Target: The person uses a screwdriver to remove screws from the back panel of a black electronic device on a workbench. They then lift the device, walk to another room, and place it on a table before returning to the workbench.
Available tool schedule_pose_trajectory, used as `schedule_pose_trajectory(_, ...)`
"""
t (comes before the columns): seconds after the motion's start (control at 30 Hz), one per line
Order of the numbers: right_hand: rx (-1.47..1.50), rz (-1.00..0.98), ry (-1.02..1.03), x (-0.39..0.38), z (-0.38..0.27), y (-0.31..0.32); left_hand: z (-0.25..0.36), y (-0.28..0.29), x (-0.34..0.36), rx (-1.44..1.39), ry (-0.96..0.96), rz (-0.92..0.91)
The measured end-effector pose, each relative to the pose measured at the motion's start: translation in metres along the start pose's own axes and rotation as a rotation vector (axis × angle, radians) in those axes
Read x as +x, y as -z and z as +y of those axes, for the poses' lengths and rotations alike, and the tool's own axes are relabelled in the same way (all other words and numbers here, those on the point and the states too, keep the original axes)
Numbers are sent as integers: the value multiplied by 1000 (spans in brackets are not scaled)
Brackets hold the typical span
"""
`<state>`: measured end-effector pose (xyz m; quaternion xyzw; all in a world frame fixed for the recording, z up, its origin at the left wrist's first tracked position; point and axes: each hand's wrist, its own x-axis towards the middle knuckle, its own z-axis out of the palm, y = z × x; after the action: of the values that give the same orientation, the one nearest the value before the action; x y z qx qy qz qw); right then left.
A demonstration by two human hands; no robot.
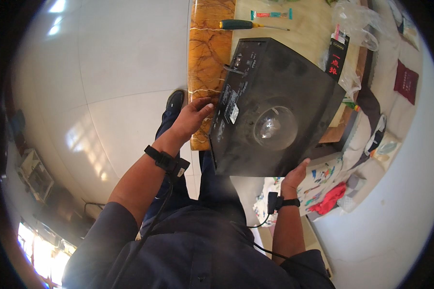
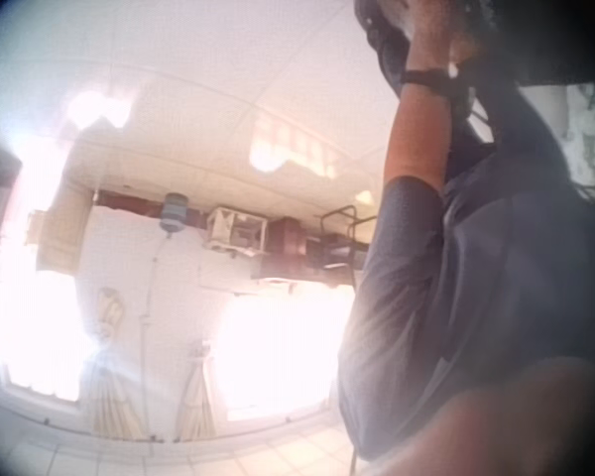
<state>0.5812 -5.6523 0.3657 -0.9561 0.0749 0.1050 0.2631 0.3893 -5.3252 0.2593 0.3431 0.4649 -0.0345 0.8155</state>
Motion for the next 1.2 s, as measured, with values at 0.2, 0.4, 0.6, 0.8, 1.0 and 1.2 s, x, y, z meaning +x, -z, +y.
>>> schedule_pose_trajectory(0.2,19,-80,-127,-2,-10,4,-11,10,6,-47,-3,-10)
schedule_pose_trajectory(0.4,36,-62,-110,-5,-13,2,11,2,-4,-43,-60,-8)
schedule_pose_trajectory(0.6,134,-22,-89,-6,-15,-2,48,-59,-31,206,-364,66)
schedule_pose_trajectory(0.8,149,-13,-109,-4,-10,-3,61,-102,-48,366,-510,216)
schedule_pose_trajectory(1.0,101,-36,-67,-1,-2,-2,60,-115,-52,488,-593,310)
schedule_pose_trajectory(1.2,190,-54,-86,-3,-5,-3,59,-114,-49,503,-564,314)
